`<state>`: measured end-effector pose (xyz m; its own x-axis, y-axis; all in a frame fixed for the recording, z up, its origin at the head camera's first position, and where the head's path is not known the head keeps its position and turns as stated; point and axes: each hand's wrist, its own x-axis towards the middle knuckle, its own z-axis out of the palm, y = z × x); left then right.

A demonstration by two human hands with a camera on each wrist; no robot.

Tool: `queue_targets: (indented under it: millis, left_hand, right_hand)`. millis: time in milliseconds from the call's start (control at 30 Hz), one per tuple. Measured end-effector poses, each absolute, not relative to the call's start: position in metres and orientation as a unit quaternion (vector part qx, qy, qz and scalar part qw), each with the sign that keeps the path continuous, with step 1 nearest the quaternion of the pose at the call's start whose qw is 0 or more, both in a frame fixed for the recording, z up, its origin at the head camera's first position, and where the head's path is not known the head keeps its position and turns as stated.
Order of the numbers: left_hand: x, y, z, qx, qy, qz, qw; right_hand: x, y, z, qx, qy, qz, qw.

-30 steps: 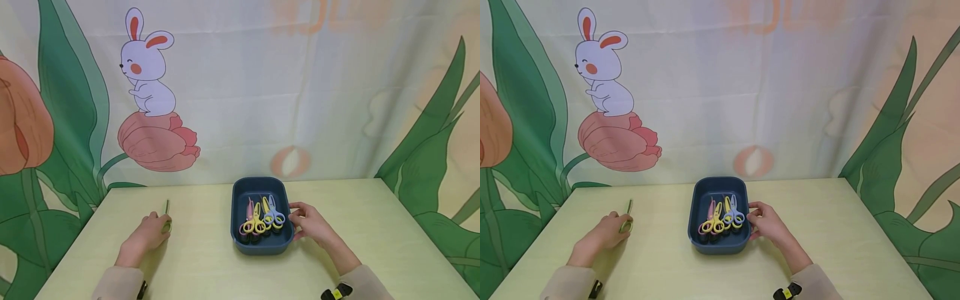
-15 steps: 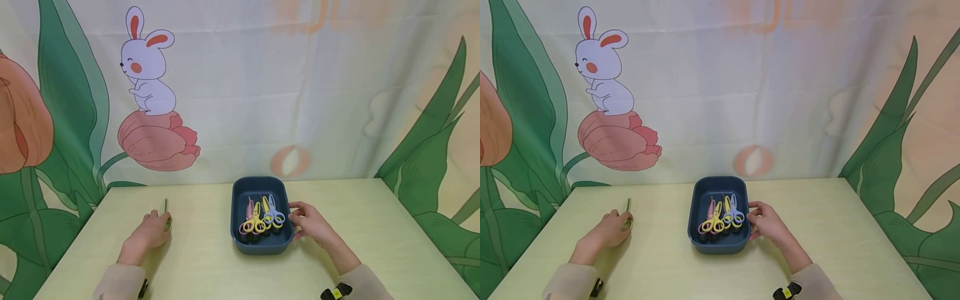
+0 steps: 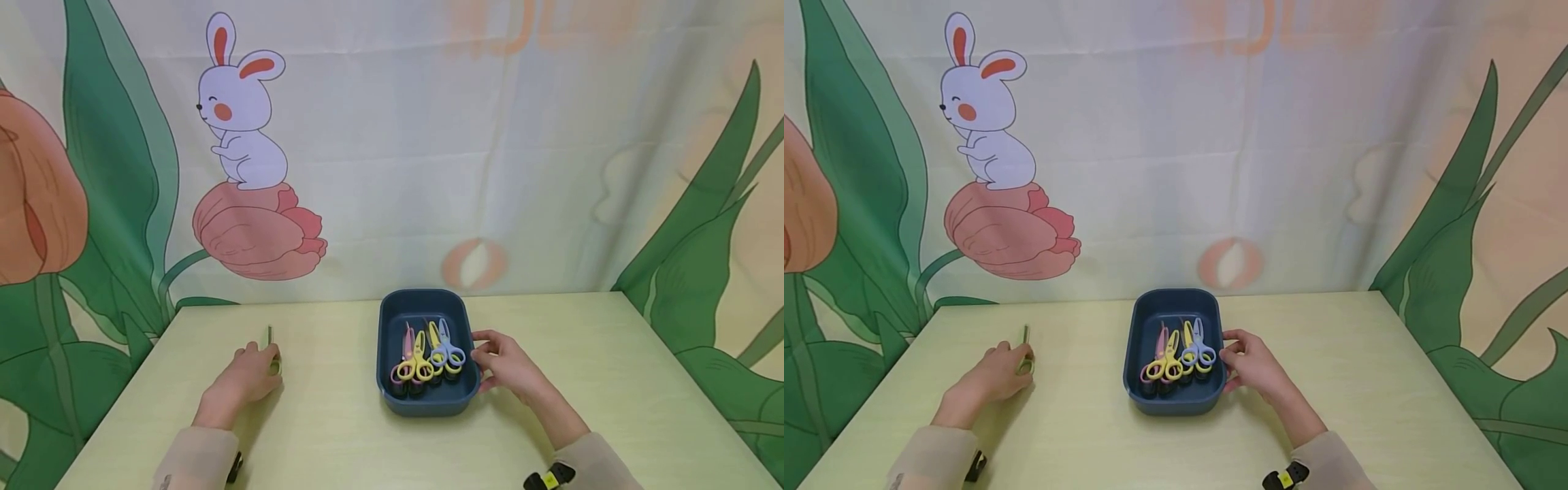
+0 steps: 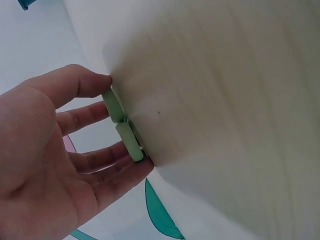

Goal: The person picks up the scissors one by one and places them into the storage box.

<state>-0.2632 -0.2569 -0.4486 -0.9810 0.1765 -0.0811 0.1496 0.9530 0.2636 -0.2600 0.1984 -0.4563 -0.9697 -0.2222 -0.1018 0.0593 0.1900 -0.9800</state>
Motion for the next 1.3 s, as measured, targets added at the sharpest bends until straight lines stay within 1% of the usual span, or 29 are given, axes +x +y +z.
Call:
queue_targets:
  millis: [467, 800, 1300]
  left_hand:
    - [-0.270, -0.251, -0.448, 0.043, 0.989, 0.125, 0.061]
    - [-0.271, -0.249, -0.452, 0.052, 0.991, 0.122, 0.032]
    - [-0.272, -0.232, -0.442, 0.070, 0.988, 0.134, -0.017]
  right_hand:
    - [-0.261, 0.199, -0.457, -0.053, 0.762, -0.637, 0.109]
    - [-0.260, 0.198, -0.458, -0.051, 0.763, -0.636, 0.107]
    - [-0.260, 0.199, -0.458, -0.055, 0.761, -0.637, 0.107]
